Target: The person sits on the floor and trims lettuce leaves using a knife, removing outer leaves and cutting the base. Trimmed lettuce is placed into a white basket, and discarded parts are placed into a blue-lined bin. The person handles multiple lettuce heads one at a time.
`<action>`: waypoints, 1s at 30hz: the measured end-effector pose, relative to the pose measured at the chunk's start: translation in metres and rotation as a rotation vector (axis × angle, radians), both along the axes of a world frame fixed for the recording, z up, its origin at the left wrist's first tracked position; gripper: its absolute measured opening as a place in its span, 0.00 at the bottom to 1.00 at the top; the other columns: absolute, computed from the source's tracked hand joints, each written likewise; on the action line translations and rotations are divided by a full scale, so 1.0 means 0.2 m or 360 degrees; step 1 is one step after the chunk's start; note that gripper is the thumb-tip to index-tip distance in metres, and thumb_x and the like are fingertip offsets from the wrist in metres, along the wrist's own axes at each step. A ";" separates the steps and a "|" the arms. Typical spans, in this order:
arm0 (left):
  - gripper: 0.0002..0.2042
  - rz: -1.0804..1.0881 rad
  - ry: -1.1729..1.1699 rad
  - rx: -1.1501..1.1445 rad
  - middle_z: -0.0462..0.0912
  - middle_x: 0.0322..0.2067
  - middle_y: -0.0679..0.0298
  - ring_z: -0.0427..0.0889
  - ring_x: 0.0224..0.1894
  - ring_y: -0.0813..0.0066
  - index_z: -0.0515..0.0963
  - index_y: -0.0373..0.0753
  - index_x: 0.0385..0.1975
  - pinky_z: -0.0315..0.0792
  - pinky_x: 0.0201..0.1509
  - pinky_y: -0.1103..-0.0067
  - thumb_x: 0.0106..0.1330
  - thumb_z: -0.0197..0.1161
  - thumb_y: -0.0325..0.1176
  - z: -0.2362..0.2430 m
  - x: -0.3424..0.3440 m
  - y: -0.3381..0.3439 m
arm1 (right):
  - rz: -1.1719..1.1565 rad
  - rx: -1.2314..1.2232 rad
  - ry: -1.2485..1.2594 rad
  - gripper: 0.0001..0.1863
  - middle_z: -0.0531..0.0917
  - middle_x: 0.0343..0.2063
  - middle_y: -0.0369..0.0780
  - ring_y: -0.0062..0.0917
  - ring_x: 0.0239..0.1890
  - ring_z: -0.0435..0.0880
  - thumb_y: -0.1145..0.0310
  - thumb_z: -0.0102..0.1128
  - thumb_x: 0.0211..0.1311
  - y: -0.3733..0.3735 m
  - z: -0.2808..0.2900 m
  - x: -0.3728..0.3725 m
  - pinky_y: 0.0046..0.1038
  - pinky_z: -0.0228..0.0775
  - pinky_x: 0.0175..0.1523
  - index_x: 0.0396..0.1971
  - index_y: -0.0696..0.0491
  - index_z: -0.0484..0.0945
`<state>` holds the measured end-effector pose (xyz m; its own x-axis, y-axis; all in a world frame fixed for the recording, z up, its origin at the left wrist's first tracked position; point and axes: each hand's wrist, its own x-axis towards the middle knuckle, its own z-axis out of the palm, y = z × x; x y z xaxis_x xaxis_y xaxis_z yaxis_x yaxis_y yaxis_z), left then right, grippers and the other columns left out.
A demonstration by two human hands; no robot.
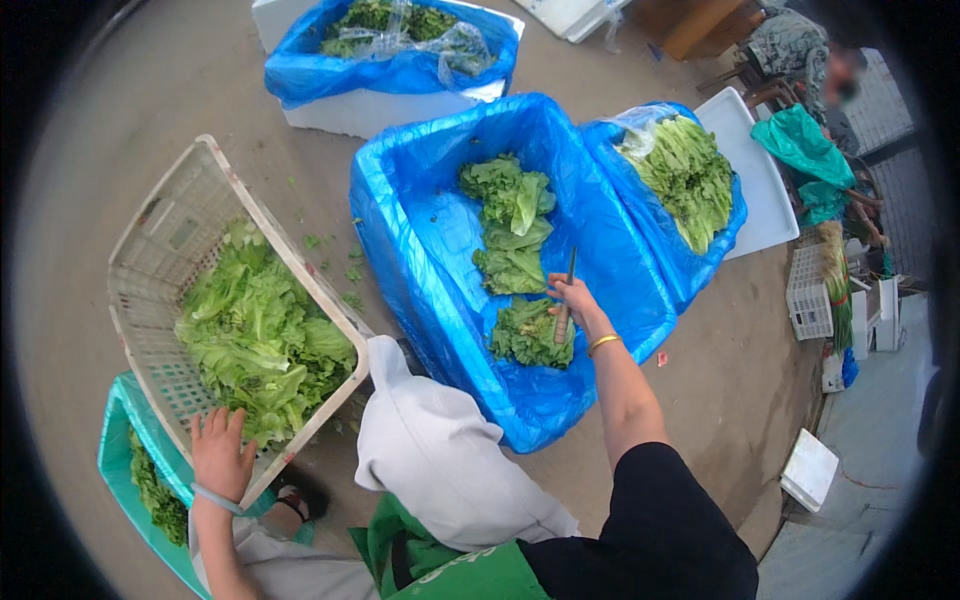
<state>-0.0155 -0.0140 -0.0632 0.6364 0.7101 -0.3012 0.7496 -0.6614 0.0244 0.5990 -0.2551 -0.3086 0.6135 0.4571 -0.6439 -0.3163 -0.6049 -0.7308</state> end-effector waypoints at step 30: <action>0.28 0.0006 0.0251 -0.0287 0.73 0.58 0.46 0.69 0.63 0.46 0.72 0.36 0.59 0.58 0.72 0.57 0.57 0.68 0.32 -0.09 0.09 0.03 | -0.0082 -0.0614 -0.0132 0.23 0.84 0.24 0.47 0.30 0.19 0.83 0.59 0.73 0.53 -0.08 -0.14 0.01 0.34 0.72 0.19 0.33 0.65 0.78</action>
<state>0.0029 -0.0087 -0.0815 0.5691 0.6382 -0.5185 0.7558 -0.6543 0.0243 0.6015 -0.2720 -0.3363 0.6867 0.1587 -0.7094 -0.3028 -0.8247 -0.4776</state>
